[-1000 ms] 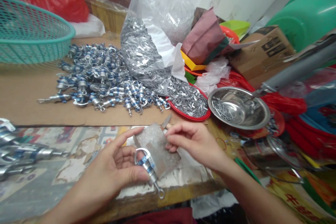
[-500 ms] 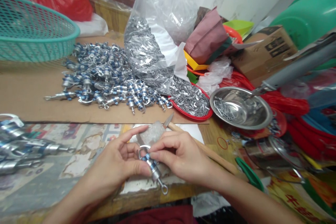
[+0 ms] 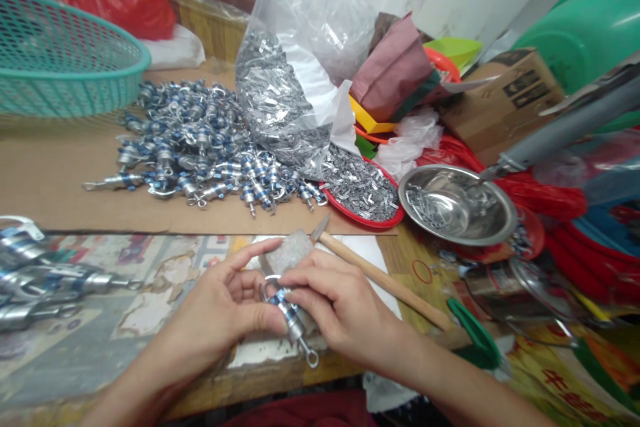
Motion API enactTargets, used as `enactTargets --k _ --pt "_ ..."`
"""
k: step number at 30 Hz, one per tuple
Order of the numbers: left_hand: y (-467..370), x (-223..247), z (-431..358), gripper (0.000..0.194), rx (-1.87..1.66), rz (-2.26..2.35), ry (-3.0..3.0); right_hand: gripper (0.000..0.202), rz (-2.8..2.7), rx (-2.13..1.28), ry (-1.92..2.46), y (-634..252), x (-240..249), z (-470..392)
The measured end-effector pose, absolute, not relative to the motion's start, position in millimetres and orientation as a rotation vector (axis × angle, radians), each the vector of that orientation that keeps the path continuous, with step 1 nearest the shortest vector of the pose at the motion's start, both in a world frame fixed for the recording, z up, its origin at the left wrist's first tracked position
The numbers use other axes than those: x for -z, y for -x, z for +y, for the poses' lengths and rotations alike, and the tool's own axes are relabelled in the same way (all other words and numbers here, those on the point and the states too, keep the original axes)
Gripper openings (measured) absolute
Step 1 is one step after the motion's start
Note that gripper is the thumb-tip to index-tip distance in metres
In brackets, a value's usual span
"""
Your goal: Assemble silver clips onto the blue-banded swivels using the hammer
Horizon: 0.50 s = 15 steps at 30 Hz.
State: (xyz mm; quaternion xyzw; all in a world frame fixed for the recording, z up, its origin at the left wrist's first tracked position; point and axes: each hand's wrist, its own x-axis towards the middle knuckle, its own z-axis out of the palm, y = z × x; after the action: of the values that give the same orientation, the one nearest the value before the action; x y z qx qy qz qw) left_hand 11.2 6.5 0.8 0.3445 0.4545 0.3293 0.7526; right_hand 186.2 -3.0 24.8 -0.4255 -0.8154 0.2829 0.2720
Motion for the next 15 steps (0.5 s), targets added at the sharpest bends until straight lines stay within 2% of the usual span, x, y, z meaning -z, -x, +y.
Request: enactTargets --k 4,8,15 --pt "-11 1 7 0.097 -0.725 0.991 -0.764 0.019 -2.262 -0.789 1.161 -189 -31 -4" --pt "-11 2 7 0.096 -0.725 0.987 -0.765 0.011 -2.181 -0.833 1.152 -190 -33 -7" --pt "-10 0 6 0.097 -0.705 0.998 -0.759 0.013 -2.03 -0.656 1.011 -196 -28 -14"
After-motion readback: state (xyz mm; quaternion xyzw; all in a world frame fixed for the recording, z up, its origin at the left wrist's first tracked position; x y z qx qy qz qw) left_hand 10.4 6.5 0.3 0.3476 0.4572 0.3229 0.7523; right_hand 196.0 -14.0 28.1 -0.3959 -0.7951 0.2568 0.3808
